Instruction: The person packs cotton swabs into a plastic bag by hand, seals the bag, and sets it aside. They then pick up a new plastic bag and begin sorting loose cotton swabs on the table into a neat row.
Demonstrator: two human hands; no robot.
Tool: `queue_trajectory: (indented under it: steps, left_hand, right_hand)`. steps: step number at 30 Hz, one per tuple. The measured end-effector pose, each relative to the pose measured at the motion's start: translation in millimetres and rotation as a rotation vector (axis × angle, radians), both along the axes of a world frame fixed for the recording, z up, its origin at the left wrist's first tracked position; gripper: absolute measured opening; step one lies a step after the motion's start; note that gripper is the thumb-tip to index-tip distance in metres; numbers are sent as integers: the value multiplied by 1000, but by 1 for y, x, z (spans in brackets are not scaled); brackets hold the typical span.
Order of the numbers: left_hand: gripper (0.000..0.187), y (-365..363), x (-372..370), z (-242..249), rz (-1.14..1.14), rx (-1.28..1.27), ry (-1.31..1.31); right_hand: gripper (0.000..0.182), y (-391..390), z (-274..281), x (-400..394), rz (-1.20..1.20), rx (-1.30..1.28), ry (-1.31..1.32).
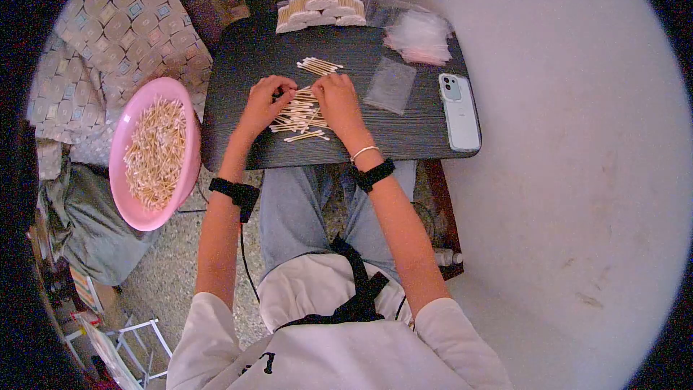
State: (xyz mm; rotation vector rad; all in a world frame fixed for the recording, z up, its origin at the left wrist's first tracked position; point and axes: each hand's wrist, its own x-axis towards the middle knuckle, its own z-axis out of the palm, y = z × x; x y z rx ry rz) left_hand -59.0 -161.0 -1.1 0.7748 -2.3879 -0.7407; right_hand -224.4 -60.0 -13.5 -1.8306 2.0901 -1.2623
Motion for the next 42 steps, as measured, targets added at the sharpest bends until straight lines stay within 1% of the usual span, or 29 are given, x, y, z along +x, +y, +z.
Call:
queue_trajectory:
  steps: [1, 4, 7, 10, 13, 16, 19, 22, 25, 28, 31, 34, 37, 40, 42]
  left_hand:
    - [18, 3, -2, 1, 34, 26, 10]
    - [19, 4, -9, -5, 94, 40, 151]
    - [21, 8, -11, -7, 145, -175, 141]
    - [26, 14, -9, -8, 24, -291, 94]
    - [31, 20, -14, -10, -6, -425, -36]
    - [34, 19, -14, -12, -11, -355, -87]
    - [35, 18, -13, -14, 16, -310, -31]
    - [39, 19, -16, -11, 91, -404, 26]
    - [40, 16, -18, -14, 122, -391, 21]
    - [42, 14, -17, -17, 98, -418, -119]
    - [44, 16, -17, -14, 70, -466, -238]
    - [45, 18, -18, -15, 79, -473, -233]
    - [46, 15, -20, -20, 113, -506, -212]
    - [47, 15, -21, -21, 127, -480, -217]
    - [43, 15, -20, -19, 110, -434, -87]
  right_hand:
    - [12, 0, 0, 1, -20, -1, -13]
    - [11, -1, 0, 3, -85, -23, -82]
    - [13, 2, 0, 7, -175, -110, 14]
    - [25, -1, -1, 8, -249, -149, 95]
    - [37, -6, -5, 8, -240, -138, 253]
    - [42, -12, -10, 9, -218, 6, 307]
    - [40, -14, -12, 7, -121, 20, 319]
    - [40, -11, -9, 7, -64, 10, 386]
    - [37, -9, -6, 6, -30, -13, 348]
    - [32, -10, -5, 4, -71, -90, 90]
    - [26, -3, -4, 3, -105, -126, 99]
    - [23, 2, -2, 4, -55, -156, 137]
    - [23, 4, -2, 7, -40, -131, 186]
    - [24, 3, -1, 9, -106, -150, 173]
    - [26, 3, 0, 9, -111, -120, 185]
